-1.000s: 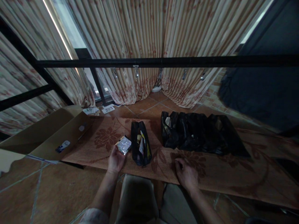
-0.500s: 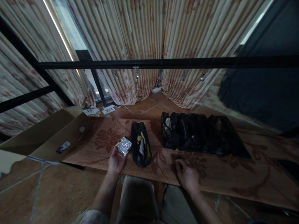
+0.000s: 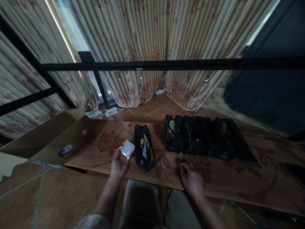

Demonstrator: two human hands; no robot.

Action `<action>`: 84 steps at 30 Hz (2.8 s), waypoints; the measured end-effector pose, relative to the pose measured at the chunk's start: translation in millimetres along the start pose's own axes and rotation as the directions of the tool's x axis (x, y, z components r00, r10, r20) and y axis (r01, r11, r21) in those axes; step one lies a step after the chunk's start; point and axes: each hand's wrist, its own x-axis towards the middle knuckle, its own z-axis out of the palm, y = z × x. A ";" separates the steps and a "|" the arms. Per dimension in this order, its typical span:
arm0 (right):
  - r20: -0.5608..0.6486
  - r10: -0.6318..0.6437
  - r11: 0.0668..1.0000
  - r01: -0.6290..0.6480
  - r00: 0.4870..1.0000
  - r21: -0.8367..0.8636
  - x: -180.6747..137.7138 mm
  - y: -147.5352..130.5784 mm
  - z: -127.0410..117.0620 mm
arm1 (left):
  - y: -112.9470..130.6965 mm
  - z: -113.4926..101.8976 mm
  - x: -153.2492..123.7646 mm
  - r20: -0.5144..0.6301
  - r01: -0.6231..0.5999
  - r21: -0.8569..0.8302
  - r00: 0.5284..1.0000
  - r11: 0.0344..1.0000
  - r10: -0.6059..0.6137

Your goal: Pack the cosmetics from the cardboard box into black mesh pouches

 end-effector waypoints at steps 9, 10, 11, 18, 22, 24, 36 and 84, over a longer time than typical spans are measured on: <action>-0.034 -0.033 0.999 0.033 0.999 0.016 -0.1 0.7 -0.4 | 0.4 6.7 -3.4 0.023 -0.024 0.005 0.999 1.000 0.024; -0.033 -0.031 0.999 0.031 0.999 0.014 -0.1 0.7 -0.3 | 0.6 7.6 -3.8 0.015 -0.029 0.006 0.999 1.000 0.029; -0.028 -0.025 1.000 0.026 0.999 0.013 -0.1 0.7 -0.3 | 0.8 8.3 -4.1 0.005 -0.030 0.005 1.000 1.000 0.030; -0.023 -0.008 1.000 0.008 1.000 0.017 0.1 1.9 1.7 | 0.5 6.2 -4.7 0.008 -0.050 0.004 0.999 0.999 0.050; -0.024 -0.015 1.000 0.015 1.000 0.004 -0.2 3.2 3.0 | -0.9 5.6 -4.7 -0.004 -0.079 0.038 0.997 0.996 0.079; -0.020 -0.012 1.000 0.012 1.000 0.001 -0.3 3.3 3.0 | -1.8 6.6 -4.6 0.002 -0.072 0.049 0.997 0.996 0.072; -0.016 -0.006 1.000 0.006 1.000 0.004 -0.5 2.7 1.6 | -6.5 11.4 -6.2 0.027 -0.089 0.157 0.996 0.984 0.086; -0.009 0.005 0.999 -0.006 1.000 -0.031 -0.4 3.2 2.5 | -4.4 21.9 -12.6 -0.051 -0.060 0.079 0.997 0.995 0.064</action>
